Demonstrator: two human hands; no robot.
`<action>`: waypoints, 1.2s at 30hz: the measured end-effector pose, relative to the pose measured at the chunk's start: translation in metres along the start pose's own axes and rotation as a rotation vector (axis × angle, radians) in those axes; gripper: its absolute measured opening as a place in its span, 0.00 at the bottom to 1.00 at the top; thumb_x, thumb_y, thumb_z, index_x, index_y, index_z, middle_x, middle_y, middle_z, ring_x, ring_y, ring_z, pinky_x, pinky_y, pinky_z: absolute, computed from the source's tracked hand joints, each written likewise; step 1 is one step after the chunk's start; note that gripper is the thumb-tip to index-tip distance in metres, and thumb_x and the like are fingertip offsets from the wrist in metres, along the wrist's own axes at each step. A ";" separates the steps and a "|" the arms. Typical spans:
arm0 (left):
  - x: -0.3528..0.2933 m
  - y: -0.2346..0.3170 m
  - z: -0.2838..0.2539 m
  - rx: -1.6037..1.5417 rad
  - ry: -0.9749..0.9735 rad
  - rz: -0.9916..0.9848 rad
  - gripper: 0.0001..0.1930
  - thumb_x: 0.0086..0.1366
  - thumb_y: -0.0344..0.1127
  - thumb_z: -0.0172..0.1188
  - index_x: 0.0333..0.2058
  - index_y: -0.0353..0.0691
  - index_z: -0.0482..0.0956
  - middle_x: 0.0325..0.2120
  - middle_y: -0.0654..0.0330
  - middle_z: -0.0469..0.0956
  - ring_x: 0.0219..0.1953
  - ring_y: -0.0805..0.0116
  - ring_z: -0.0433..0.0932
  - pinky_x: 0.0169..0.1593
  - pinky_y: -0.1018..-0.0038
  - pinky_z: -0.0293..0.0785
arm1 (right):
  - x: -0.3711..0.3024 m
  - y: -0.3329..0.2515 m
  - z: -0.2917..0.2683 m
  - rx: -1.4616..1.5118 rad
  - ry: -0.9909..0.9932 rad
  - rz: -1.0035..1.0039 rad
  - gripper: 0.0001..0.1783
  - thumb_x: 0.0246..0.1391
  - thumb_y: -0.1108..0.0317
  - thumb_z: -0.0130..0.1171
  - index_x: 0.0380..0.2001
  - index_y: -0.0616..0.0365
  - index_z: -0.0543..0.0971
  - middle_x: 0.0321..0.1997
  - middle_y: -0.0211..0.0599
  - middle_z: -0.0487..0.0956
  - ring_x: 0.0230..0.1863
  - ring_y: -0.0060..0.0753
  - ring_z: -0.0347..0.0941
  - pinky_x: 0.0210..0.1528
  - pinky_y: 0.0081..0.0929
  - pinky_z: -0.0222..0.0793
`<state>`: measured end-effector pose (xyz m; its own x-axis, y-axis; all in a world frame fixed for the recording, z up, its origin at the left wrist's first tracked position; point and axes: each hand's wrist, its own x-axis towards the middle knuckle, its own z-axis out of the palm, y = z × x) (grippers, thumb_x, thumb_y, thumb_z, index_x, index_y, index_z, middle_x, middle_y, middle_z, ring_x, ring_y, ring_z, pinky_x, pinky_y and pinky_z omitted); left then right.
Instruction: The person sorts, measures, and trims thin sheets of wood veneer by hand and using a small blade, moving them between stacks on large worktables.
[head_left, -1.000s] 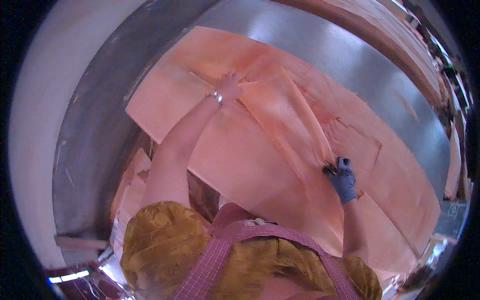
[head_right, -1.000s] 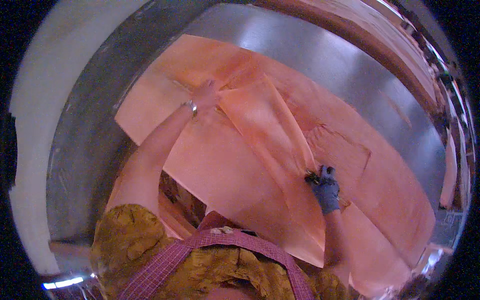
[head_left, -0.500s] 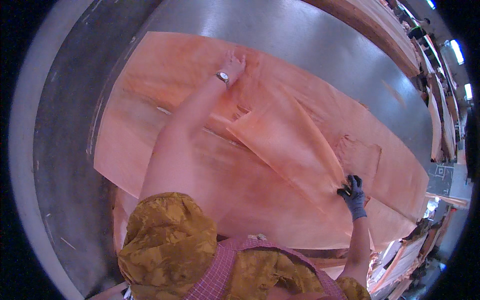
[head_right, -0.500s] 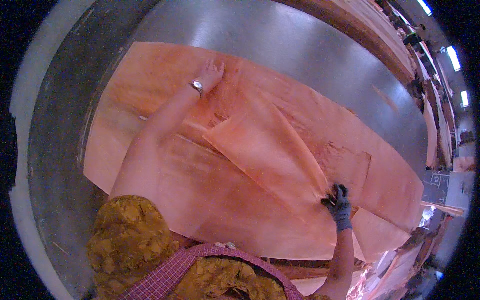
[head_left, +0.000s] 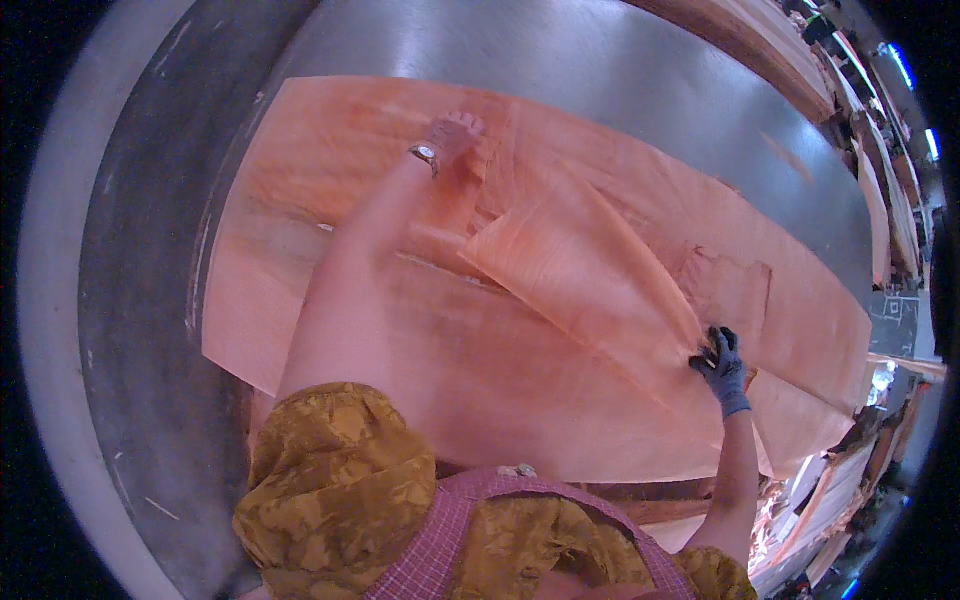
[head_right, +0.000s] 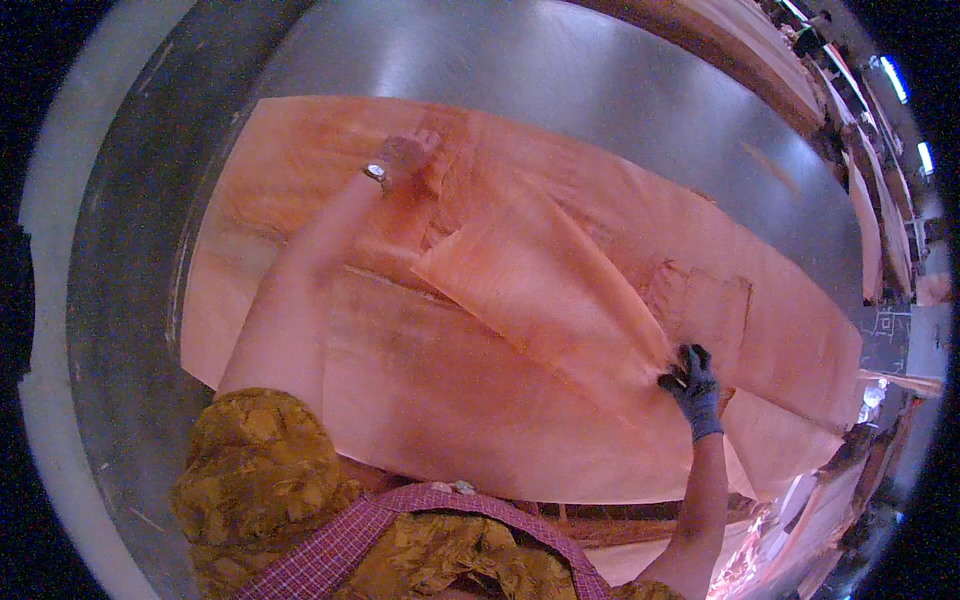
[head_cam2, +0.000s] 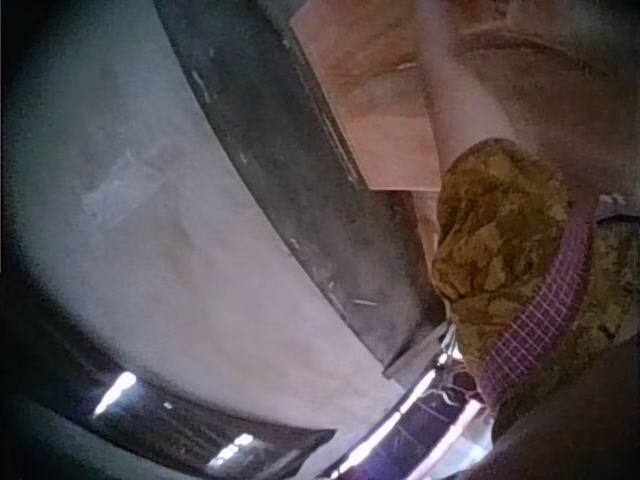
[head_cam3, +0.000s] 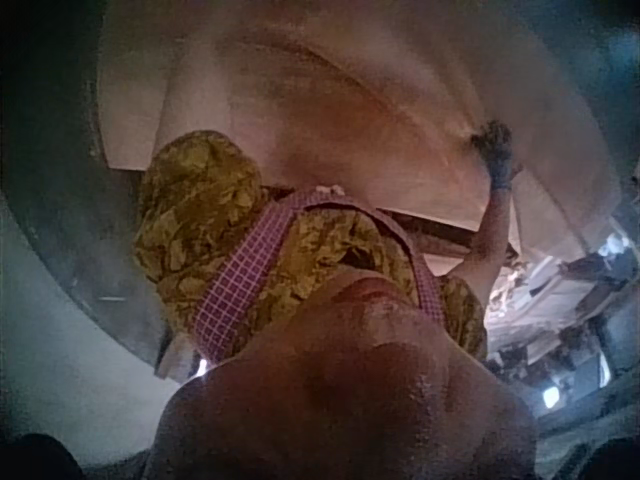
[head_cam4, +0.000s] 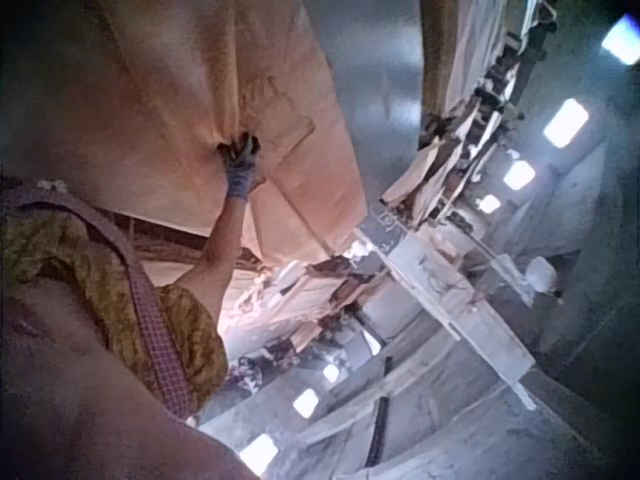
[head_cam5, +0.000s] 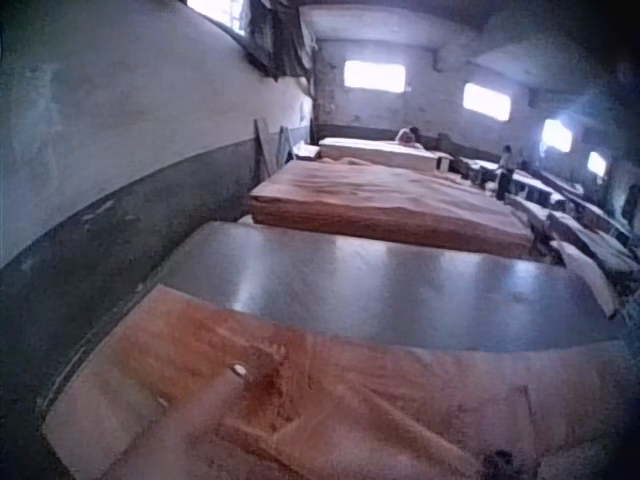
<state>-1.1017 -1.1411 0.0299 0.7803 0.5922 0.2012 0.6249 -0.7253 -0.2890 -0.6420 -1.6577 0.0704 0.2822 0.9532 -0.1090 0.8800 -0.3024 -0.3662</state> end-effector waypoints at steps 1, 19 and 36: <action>-0.001 0.001 0.000 0.035 0.052 0.022 0.09 0.58 0.34 0.53 0.38 0.44 0.77 0.33 0.61 0.79 0.36 0.63 0.80 0.38 0.67 0.77 | 0.000 0.008 0.001 0.057 -0.012 0.015 0.42 0.36 0.61 0.76 0.56 0.58 0.69 0.59 0.44 0.66 0.53 0.45 0.72 0.49 0.35 0.75; -0.198 0.020 -0.174 0.196 0.078 0.100 0.21 0.56 0.31 0.55 0.50 0.36 0.71 0.35 0.58 0.75 0.38 0.62 0.75 0.47 0.68 0.74 | -0.066 -0.026 -0.009 -0.113 0.321 -0.251 0.17 0.45 0.63 0.68 0.39 0.57 0.79 0.42 0.41 0.79 0.41 0.46 0.77 0.41 0.35 0.75; -0.256 0.019 -0.147 0.077 -0.211 0.070 0.20 0.57 0.31 0.54 0.50 0.43 0.71 0.35 0.60 0.75 0.36 0.63 0.75 0.40 0.68 0.73 | -0.113 -0.088 0.019 -0.222 -0.030 -0.385 0.23 0.47 0.69 0.55 0.50 0.53 0.75 0.48 0.41 0.76 0.45 0.43 0.73 0.44 0.40 0.72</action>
<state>-1.2862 -1.3582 0.1100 0.7941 0.6075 -0.0197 0.5592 -0.7430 -0.3677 -0.7585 -1.7390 0.0974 -0.0910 0.9953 -0.0317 0.9803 0.0839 -0.1790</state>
